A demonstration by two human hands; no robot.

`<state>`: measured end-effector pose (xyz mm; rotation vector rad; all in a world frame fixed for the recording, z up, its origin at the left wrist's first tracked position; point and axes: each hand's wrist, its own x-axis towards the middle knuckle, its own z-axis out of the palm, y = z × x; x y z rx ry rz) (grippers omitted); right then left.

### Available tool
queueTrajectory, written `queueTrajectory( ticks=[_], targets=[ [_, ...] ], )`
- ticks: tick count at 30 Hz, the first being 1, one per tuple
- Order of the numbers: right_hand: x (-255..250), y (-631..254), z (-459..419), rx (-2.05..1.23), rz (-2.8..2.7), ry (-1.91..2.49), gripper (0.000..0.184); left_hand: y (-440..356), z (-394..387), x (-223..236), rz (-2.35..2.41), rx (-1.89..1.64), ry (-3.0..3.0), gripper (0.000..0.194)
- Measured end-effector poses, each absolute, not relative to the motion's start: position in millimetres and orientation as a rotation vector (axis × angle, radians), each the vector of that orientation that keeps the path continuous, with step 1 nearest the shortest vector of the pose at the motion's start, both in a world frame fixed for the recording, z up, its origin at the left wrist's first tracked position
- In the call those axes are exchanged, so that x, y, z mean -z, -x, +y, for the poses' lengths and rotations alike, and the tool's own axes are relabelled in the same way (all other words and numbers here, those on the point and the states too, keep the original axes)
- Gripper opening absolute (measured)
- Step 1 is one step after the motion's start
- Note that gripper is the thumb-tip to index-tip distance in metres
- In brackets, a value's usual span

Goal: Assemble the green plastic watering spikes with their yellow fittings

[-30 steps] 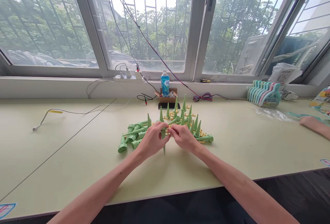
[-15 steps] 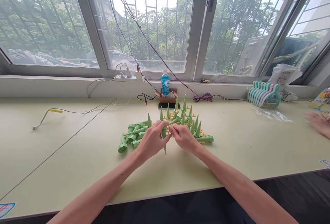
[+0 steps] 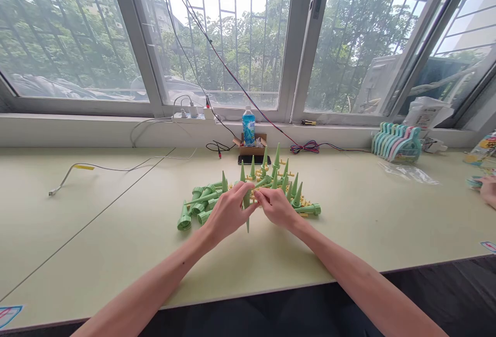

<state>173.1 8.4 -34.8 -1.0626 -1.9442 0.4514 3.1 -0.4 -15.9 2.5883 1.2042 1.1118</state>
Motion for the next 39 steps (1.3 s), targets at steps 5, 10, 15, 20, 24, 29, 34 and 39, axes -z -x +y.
queueTrajectory(
  ticks=[5, 10, 15, 20, 24, 29, 34, 39],
  targets=[
    [34, -172, 10, -0.477, -1.865, 1.066, 0.045, -5, 1, 12, 1.149, -1.146, -2.378, 0.020],
    [31, -172, 9, -0.459, -1.748, 1.063, 0.046, -6, 3, 9, 1.107, -1.163, -1.978, 0.024],
    [27, -172, 4, -0.513, -1.712, 1.057, 0.030, -4, 6, 7, 1.065, -1.216, -1.684, 0.029],
    [25, -172, -2, -0.607, -1.740, 0.957, 0.019, -4, 6, 1, 1.026, -1.274, -1.507, 0.029],
    [25, -172, -5, -0.648, -1.829, 0.876, 0.030, -4, 6, 0, 0.994, -1.279, -1.422, 0.032],
    [27, -171, -4, -0.614, -1.815, 0.891, 0.031, -4, 6, 2, 1.015, -1.264, -1.483, 0.032],
    [25, -171, -4, -0.542, -1.731, 0.907, 0.025, -4, 7, 7, 1.082, -1.229, -1.694, 0.028],
    [24, -172, -4, -0.495, -1.678, 0.961, 0.026, -3, 7, 10, 1.133, -1.162, -1.834, 0.029]
  ],
)
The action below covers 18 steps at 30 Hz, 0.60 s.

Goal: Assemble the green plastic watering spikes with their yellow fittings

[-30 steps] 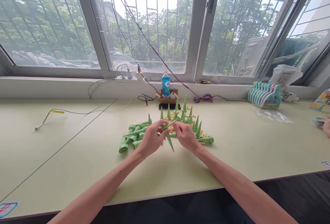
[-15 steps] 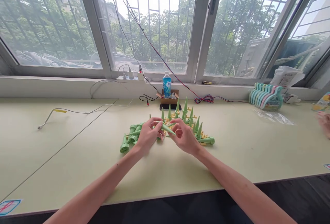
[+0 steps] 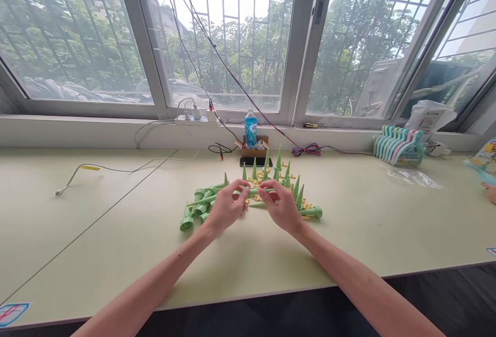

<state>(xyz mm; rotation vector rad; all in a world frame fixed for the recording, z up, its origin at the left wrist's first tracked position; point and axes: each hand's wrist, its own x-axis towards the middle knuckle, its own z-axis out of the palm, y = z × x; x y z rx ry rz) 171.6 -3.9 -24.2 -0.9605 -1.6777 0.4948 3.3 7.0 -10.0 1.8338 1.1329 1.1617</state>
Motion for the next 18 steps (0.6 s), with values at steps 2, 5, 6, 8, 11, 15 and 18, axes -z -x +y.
queueTrajectory(
  ticks=[2, 5, 6, 8, 11, 15, 18],
  targets=[
    [24.0, -171.9, -3.6, -0.478, -1.660, 0.967, 0.026, -3.5, 6.3, 10.5, 1.160, -1.140, -1.908, 0.029],
    [23.2, -172.1, -3.3, -0.495, -1.622, 0.972, 0.026, -4.0, 5.4, 10.9, 1.212, -1.154, -2.040, 0.027],
    [22.9, -172.2, -3.2, -0.509, -1.609, 0.975, 0.025, -4.0, 5.2, 11.1, 1.229, -1.164, -2.079, 0.027],
    [22.3, -172.3, -3.2, -0.549, -1.583, 0.985, 0.024, -4.1, 5.1, 11.5, 1.253, -1.178, -2.136, 0.024],
    [21.9, -172.3, -2.8, -0.608, -1.553, 0.986, 0.025, -4.0, 4.8, 12.3, 1.261, -1.177, -2.178, 0.022],
    [22.2, -172.1, -2.1, -0.608, -1.538, 0.973, 0.025, -4.4, 3.9, 12.8, 1.253, -1.128, -2.196, 0.022],
    [22.7, -172.0, -1.7, -0.586, -1.549, 0.975, 0.025, -5.0, 3.0, 13.2, 1.247, -1.111, -2.217, 0.024]
  ],
)
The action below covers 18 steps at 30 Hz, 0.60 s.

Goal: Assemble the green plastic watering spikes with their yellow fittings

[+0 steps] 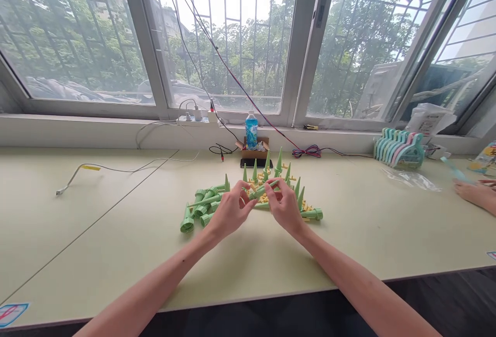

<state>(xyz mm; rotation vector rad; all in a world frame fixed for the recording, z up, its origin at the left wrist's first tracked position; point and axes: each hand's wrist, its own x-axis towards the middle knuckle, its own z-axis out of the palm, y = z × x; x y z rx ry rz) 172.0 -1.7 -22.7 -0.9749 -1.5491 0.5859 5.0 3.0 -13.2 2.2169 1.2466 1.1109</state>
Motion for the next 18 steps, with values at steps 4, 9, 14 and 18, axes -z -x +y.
queueTrajectory(
  ticks=[4, 9, 14, 18],
  targets=[
    [23.4, -171.6, -1.3, -0.557, -1.582, 0.975, 0.023, -4.4, 2.5, 14.1, 1.282, -1.129, -2.270, 0.028],
    [25.8, -170.0, -1.4, -0.529, -1.650, 0.967, 0.024, -3.4, 3.9, 15.3, 1.339, -1.048, -2.389, 0.022],
    [29.1, -167.7, -1.5, -0.550, -1.701, 0.943, 0.024, -3.4, 5.0, 16.4, 1.326, -1.005, -2.453, 0.015],
    [30.0, -166.6, -1.5, -0.571, -1.724, 0.921, 0.025, -3.2, 6.2, 18.5, 1.243, -1.011, -2.494, 0.010]
  ],
)
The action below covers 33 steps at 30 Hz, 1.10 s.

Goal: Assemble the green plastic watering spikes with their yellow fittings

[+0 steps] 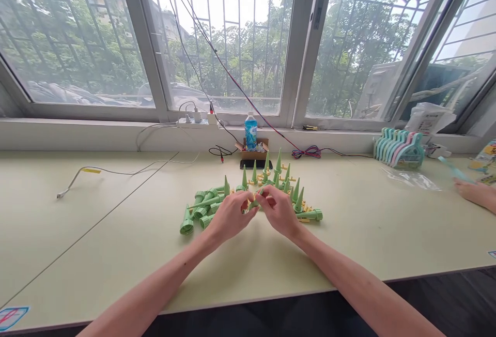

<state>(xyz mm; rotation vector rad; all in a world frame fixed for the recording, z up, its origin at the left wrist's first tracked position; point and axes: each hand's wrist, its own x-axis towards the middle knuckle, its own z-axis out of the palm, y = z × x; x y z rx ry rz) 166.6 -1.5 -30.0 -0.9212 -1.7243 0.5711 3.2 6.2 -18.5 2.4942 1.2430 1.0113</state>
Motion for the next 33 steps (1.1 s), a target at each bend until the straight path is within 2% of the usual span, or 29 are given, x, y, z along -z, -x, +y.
queueTrajectory(
  ticks=[14, 18, 21, 25, 30, 33],
  targets=[
    [42, -164, 2, -0.401, -1.833, 0.900, 0.016, -5, 9, 27, 1.202, -0.988, -2.528, 0.016],
    [48, -163, 2, -0.278, -1.794, 0.927, 0.017, -6, 8, 28, 1.195, -1.038, -2.459, 0.006],
    [49, -164, 3, -0.169, -1.721, 0.935, 0.019, -7, 5, 25, 1.185, -1.118, -2.390, 0.009],
    [39, -165, 4, -0.033, -1.581, 0.980, 0.021, -7, -1, 22, 1.079, -1.137, -2.441, 0.013],
    [12, -162, 16, -0.058, -1.598, 0.998, 0.022, -10, -7, 23, 0.819, -0.947, -2.667, 0.023],
    [-4, -156, 35, 0.038, -1.604, 0.953, 0.023, -12, -9, 23, 0.781, -0.882, -2.723, 0.026]
  ],
)
